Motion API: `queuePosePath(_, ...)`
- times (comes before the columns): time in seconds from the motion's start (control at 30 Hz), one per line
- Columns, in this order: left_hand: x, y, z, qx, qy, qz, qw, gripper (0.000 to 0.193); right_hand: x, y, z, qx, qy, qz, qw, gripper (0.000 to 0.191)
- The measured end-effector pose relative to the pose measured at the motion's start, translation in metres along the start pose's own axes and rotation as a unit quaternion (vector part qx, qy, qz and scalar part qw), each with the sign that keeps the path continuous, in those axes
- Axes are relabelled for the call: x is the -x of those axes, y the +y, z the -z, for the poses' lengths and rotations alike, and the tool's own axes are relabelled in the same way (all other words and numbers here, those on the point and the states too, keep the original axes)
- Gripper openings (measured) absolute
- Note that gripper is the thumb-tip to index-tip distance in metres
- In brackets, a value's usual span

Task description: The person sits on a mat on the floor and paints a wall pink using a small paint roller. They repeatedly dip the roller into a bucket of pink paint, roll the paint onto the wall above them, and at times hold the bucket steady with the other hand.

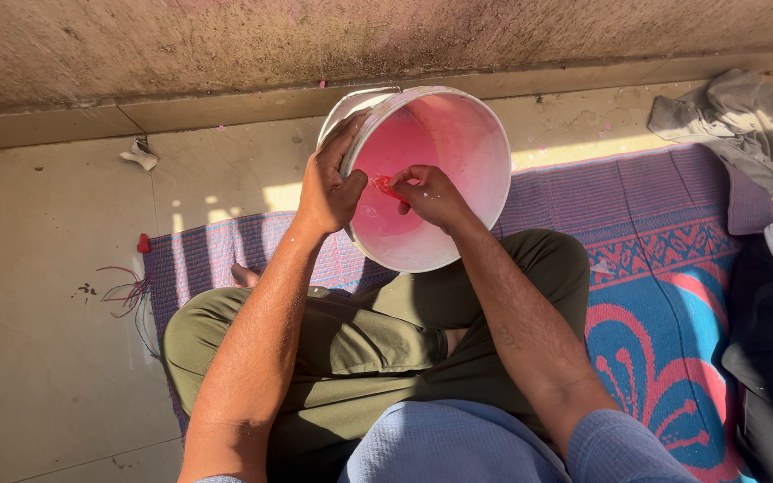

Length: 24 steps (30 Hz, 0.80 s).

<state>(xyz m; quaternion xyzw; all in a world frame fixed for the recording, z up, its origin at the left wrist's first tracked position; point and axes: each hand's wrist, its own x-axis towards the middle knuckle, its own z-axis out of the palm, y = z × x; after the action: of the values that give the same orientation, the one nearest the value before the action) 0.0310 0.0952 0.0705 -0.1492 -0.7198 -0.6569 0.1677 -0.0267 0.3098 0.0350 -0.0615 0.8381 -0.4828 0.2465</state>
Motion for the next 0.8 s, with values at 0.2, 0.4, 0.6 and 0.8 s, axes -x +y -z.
queuePosePath(0.2, -0.003, -0.003, 0.004, -0.022, 0.012, -0.008, 1.0, 0.073, 0.021, -0.014, 0.03, -0.034, 0.073, -0.04, 0.996, 0.03)
queuePosePath(0.4, -0.002, 0.001, 0.007, -0.025, 0.014, 0.006, 1.0, 0.077, 0.026, 0.007, 0.024, -0.028, 0.084, 0.039, 0.995, 0.032)
queuePosePath(0.6, -0.003, 0.001, 0.01, -0.022, 0.019, 0.007, 1.0, 0.077, 0.024, 0.019, 0.019, 0.097, 0.102, 0.287, 0.947, 0.04)
queuePosePath(0.8, -0.001, 0.0, 0.005, -0.022, 0.014, 0.005, 1.0, 0.074, 0.028, -0.018, 0.02, 0.376, 0.146, 0.205, 0.892, 0.041)
